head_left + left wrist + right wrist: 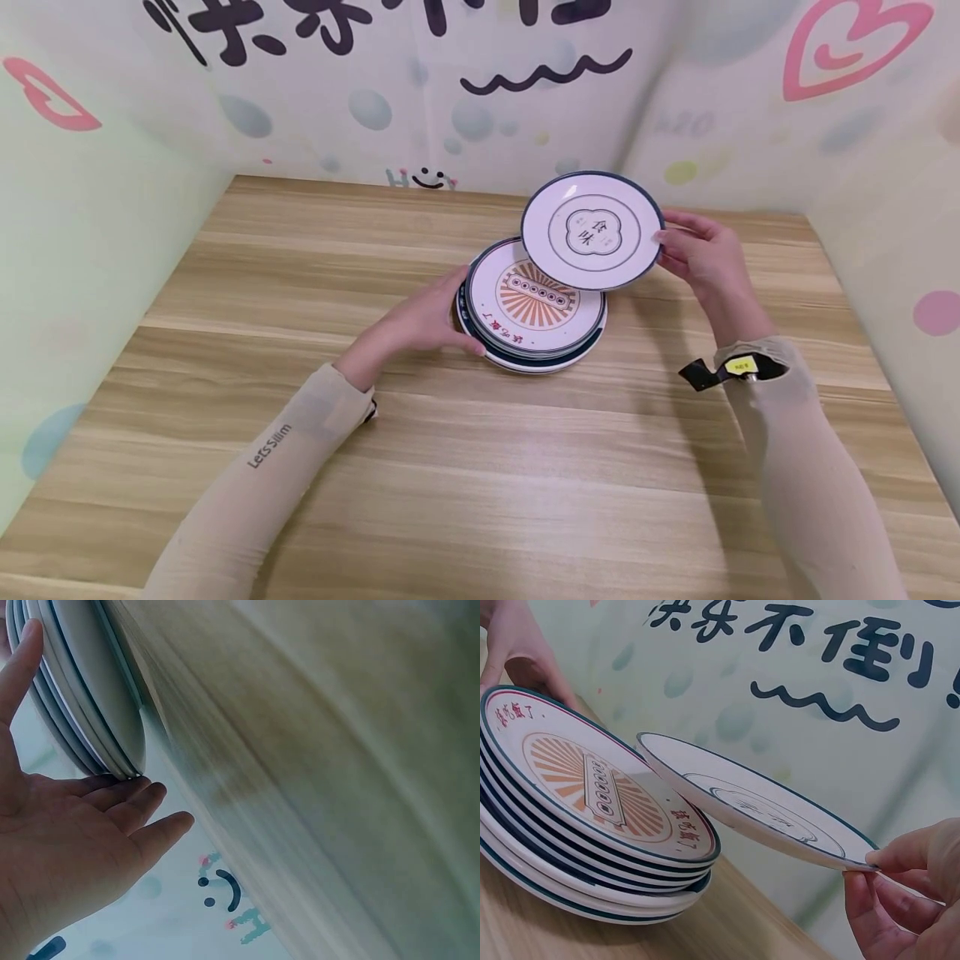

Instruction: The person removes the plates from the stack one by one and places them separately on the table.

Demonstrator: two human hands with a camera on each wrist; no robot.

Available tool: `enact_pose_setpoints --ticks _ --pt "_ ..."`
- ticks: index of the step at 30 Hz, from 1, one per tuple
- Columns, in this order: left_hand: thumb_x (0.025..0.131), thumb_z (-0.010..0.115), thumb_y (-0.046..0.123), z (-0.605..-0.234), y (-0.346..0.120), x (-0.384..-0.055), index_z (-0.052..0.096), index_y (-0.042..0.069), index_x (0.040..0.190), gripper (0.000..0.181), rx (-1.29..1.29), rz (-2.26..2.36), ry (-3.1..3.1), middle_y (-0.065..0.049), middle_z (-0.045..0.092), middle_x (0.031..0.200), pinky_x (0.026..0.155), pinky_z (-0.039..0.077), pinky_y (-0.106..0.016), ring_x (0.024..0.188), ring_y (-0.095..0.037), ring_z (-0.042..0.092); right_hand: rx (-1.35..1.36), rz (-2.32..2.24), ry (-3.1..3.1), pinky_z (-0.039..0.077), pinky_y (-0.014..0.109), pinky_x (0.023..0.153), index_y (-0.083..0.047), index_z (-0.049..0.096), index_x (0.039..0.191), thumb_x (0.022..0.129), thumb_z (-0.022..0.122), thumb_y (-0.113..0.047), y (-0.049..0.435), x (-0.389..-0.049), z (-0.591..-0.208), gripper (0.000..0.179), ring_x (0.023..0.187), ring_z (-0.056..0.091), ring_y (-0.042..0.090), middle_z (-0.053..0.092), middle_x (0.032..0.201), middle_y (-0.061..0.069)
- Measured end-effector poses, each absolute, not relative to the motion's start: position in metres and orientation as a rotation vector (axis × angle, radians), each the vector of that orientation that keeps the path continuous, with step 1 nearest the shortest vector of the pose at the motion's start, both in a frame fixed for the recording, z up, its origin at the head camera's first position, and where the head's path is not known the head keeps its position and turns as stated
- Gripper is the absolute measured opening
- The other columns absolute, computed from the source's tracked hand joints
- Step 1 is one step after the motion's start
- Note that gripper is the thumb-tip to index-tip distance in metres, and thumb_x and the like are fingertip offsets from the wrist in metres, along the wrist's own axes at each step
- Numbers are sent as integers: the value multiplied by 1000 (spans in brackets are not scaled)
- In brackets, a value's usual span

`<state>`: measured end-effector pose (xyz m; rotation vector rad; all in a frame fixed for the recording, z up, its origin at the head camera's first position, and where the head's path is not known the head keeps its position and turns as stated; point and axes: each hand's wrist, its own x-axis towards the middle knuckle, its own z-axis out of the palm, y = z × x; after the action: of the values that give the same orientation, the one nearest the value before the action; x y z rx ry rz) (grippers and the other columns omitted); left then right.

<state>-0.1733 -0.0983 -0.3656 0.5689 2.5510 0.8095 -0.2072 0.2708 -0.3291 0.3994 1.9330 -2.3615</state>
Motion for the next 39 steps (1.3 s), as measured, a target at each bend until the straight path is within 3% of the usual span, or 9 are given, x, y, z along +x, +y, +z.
enact_pose_setpoints --ticks 39 --pt "73 87 48 -365 -99 -171 5 7 161 127 543 795 2553 -11 13 168 128 20 -44 155 -29 17 805 -2532 1785 58 21 53 -12 73 102 86 69 8 306 -223 -347 26 54 66 11 74 71 0"
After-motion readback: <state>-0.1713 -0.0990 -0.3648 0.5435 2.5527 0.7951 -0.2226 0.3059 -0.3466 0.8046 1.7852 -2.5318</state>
